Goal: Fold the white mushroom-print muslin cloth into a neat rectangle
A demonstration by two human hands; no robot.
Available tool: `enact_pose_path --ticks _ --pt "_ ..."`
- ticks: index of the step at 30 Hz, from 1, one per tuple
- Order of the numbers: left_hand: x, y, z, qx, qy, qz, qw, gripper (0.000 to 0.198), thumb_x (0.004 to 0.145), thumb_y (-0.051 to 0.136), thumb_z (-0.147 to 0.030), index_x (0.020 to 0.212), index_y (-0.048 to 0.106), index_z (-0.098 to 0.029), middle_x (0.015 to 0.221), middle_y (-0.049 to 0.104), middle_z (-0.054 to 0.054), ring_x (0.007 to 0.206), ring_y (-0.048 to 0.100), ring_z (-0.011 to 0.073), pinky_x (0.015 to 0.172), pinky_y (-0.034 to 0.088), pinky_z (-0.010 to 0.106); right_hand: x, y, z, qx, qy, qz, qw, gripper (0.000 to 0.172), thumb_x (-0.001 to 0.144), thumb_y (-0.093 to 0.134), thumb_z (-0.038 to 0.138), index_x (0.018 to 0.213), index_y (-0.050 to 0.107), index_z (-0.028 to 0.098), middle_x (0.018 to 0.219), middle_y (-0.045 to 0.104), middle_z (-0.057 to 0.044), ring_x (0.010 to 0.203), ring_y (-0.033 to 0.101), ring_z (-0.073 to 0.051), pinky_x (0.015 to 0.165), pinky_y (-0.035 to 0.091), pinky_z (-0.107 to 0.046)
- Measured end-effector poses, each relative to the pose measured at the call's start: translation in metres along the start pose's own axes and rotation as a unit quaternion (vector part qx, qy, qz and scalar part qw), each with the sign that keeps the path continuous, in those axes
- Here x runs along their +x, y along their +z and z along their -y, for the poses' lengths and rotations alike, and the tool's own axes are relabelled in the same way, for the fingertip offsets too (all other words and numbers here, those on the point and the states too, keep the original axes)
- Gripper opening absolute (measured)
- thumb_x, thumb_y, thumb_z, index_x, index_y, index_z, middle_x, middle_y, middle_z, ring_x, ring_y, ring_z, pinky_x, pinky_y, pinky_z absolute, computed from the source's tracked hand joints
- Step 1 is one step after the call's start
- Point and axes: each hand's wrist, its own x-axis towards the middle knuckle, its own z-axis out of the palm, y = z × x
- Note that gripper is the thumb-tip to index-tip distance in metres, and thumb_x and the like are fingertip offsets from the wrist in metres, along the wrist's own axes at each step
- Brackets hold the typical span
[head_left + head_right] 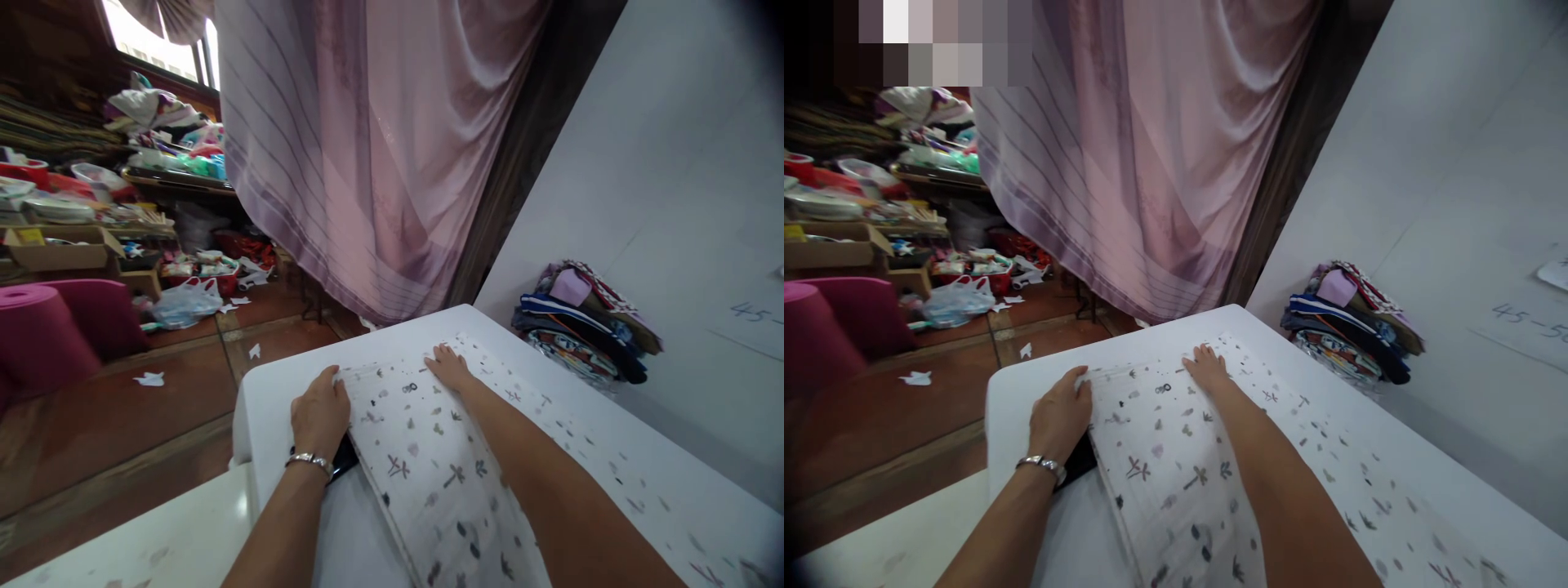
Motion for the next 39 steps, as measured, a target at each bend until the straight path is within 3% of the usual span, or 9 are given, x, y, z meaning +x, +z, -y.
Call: enact_pose_path --ticks 4,8,13,19,23,28,39 --pt "0.000 0.000 -0.001 -0.006 0.001 -0.008 1.000 0.037 0.085 0.038 -0.022 0.119 0.053 -0.017 0.116 0.060 0.011 0.106 0.056 0.0244 0.092 0.039 0.040 0.001 0.001 -0.008 -0.008 0.020 -0.009 1.000 0.066 0.087 0.017 0.056 0.141 0.017 0.018 0.150 0.006 -0.006 0.136 0.002 -0.023 0.106 0.006 -0.048" --pt "0.000 0.000 0.000 -0.022 -0.001 -0.024 0.999 0.036 0.085 0.039 -0.022 0.118 0.054 -0.018 0.112 0.063 0.010 0.102 0.058 0.0235 0.091 0.040 0.038 0.007 0.001 -0.010 -0.013 0.024 -0.003 1.000 0.066 0.086 0.022 0.057 0.141 0.021 0.021 0.150 0.010 -0.005 0.136 0.007 -0.023 0.105 0.011 -0.049" --pt "0.001 0.000 0.000 -0.017 0.004 -0.026 1.000 0.036 0.085 0.039 -0.023 0.118 0.054 -0.017 0.106 0.065 0.010 0.098 0.060 0.0242 0.089 0.041 0.038 0.007 -0.004 -0.013 -0.028 0.023 -0.050 0.998 0.051 0.091 0.020 0.043 0.137 0.031 0.022 0.145 0.026 -0.005 0.131 0.023 -0.020 0.102 0.025 -0.038" --pt "-0.001 0.000 -0.002 -0.024 -0.001 -0.036 0.999 0.035 0.085 0.040 -0.021 0.117 0.054 -0.018 0.111 0.063 0.008 0.100 0.059 0.0225 0.090 0.041 0.036 0.008 -0.015 -0.018 -0.072 0.043 -0.100 0.991 0.043 0.090 0.027 0.021 0.130 0.042 0.021 0.122 0.052 -0.011 0.111 0.046 -0.021 0.088 0.037 -0.032" --pt "-0.002 0.001 -0.002 -0.039 0.005 -0.058 0.998 0.035 0.085 0.040 -0.021 0.118 0.054 -0.017 0.110 0.064 0.008 0.100 0.060 0.0222 0.092 0.040 0.036 0.016 -0.019 -0.013 -0.106 0.024 -0.099 0.989 0.043 0.086 0.035 0.017 0.128 0.045 0.024 0.115 0.053 -0.012 0.105 0.049 -0.024 0.080 0.040 -0.032" --pt "-0.002 0.003 0.000 -0.050 0.015 -0.071 0.996 0.035 0.085 0.041 -0.020 0.118 0.054 -0.016 0.111 0.063 0.008 0.101 0.059 0.0219 0.092 0.040 0.035 0.023 -0.018 -0.005 -0.142 0.013 -0.095 0.985 0.036 0.083 0.037 0.007 0.108 0.059 0.019 0.107 0.055 -0.014 0.104 0.050 -0.024 0.080 0.039 -0.033" --pt "-0.002 0.007 0.003 -0.074 0.027 -0.081 0.994 0.035 0.085 0.041 -0.021 0.117 0.054 -0.017 0.107 0.065 0.007 0.097 0.060 0.0207 0.091 0.041 0.033 0.028 -0.020 -0.005 -0.150 0.012 -0.107 0.983 0.031 0.085 0.036 0.009 0.108 0.054 0.019 0.107 0.054 -0.013 0.098 0.055 -0.022 0.077 0.040 -0.031"
